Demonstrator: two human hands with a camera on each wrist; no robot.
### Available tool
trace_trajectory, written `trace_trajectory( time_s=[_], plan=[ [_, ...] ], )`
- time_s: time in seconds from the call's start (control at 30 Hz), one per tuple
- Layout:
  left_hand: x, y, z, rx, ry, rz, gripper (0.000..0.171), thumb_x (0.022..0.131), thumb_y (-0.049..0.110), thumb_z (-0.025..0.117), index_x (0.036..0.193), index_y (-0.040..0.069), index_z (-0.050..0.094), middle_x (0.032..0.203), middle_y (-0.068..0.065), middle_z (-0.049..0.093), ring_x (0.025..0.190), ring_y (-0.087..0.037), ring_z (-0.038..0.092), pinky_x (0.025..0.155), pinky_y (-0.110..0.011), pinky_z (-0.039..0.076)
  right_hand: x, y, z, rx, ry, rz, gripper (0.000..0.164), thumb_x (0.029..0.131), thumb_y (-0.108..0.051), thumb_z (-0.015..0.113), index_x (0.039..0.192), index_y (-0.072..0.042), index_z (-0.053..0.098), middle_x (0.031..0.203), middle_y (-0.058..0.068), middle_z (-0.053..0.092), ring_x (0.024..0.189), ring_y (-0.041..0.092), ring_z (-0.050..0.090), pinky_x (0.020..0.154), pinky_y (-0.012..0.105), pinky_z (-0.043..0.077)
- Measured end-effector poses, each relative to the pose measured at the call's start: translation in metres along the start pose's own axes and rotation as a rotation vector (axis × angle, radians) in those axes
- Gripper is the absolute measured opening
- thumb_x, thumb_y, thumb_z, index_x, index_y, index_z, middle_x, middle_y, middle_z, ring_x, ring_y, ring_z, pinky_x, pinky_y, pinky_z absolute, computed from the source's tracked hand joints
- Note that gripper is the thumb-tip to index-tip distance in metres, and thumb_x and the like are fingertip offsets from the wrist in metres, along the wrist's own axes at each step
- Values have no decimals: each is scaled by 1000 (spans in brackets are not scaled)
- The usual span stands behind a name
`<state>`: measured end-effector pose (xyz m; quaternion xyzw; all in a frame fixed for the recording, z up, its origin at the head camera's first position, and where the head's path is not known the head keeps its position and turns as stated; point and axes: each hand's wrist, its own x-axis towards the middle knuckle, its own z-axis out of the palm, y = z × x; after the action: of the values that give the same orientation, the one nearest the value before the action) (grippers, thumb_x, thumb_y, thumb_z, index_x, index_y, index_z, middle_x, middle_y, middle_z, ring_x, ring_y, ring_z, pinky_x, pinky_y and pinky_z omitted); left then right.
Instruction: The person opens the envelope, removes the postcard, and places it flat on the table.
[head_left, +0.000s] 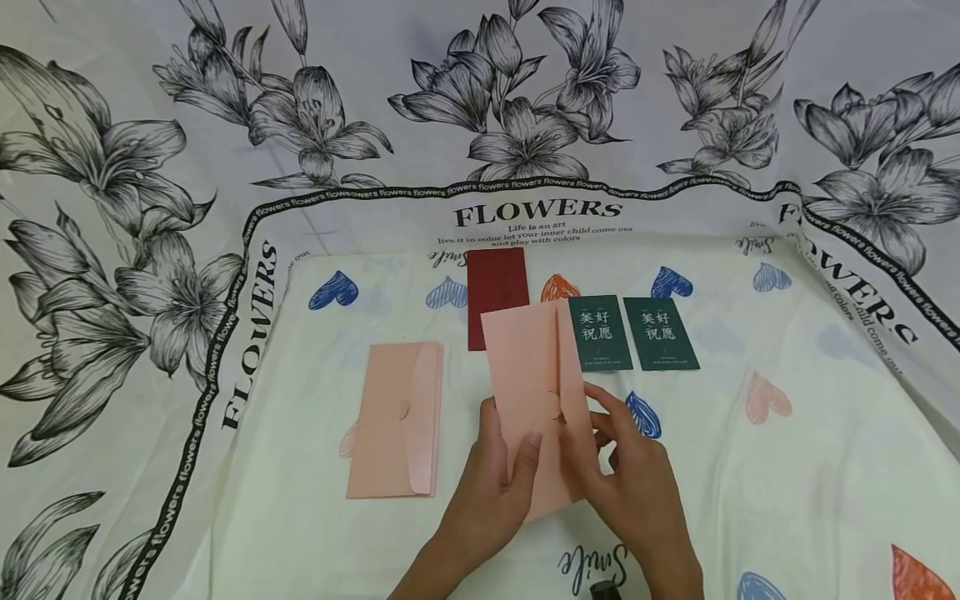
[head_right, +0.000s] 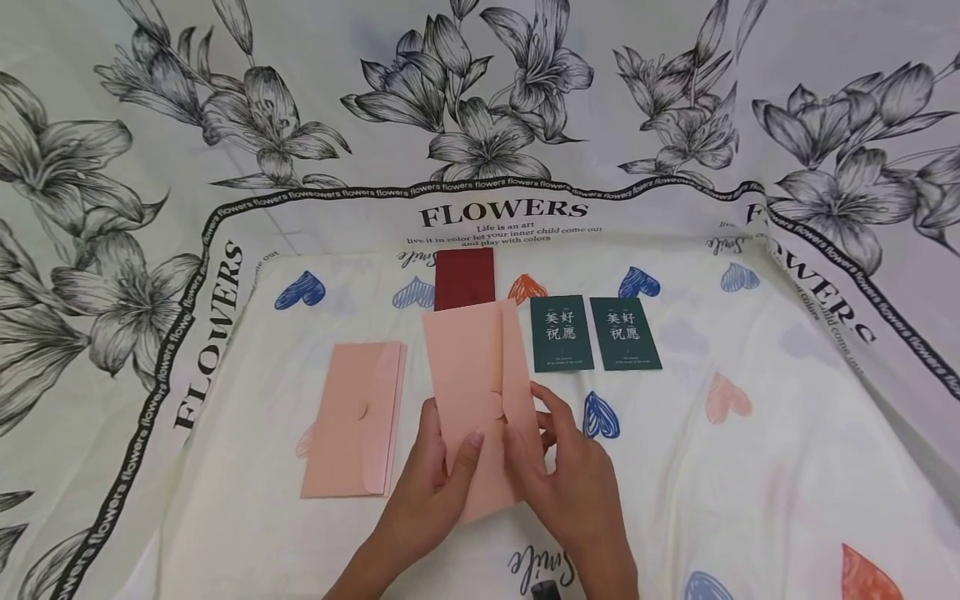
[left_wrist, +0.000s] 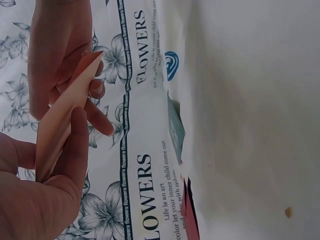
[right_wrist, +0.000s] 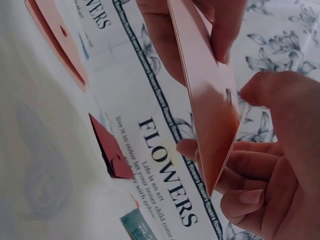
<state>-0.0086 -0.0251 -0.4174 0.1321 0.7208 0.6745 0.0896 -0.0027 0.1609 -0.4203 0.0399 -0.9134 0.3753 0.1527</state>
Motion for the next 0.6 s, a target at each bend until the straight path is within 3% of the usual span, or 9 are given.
trace_trajectory(
  time_s=[0.1,0.2,0.4,0.6],
  plan=[
    [1,0,-1,-8,2,9,48,111,28,56,151,29,28,140,8,52,129,-10,57,110,-38,48,0,3,-3,46,-21,5,50,103,-24,70,150,-30,55,104,-6,80,61,6,54,51,24,44],
    [1,0,-2,-24,1,13,47,111,27,56,151,29,30,140,8,53,129,-11,57,110,-37,48,-1,5,-6,94,-20,15,43,106,-22,64,148,-28,59,105,-4,80,59,8,53,51,24,45],
    [1,-1,-5,-61,4,14,44,112,26,55,150,29,32,138,6,55,127,-13,60,107,-35,50,-2,9,-10,127,41,14,30,110,-16,56,138,-15,67,108,2,80,67,8,60,55,26,50],
    [1,-4,-7,-73,10,48,41,112,24,54,149,27,35,138,5,58,128,-16,60,109,-33,47,0,14,-13,162,142,-4,27,106,-7,60,133,-9,67,110,6,79,74,10,70,63,18,53]
  ],
)
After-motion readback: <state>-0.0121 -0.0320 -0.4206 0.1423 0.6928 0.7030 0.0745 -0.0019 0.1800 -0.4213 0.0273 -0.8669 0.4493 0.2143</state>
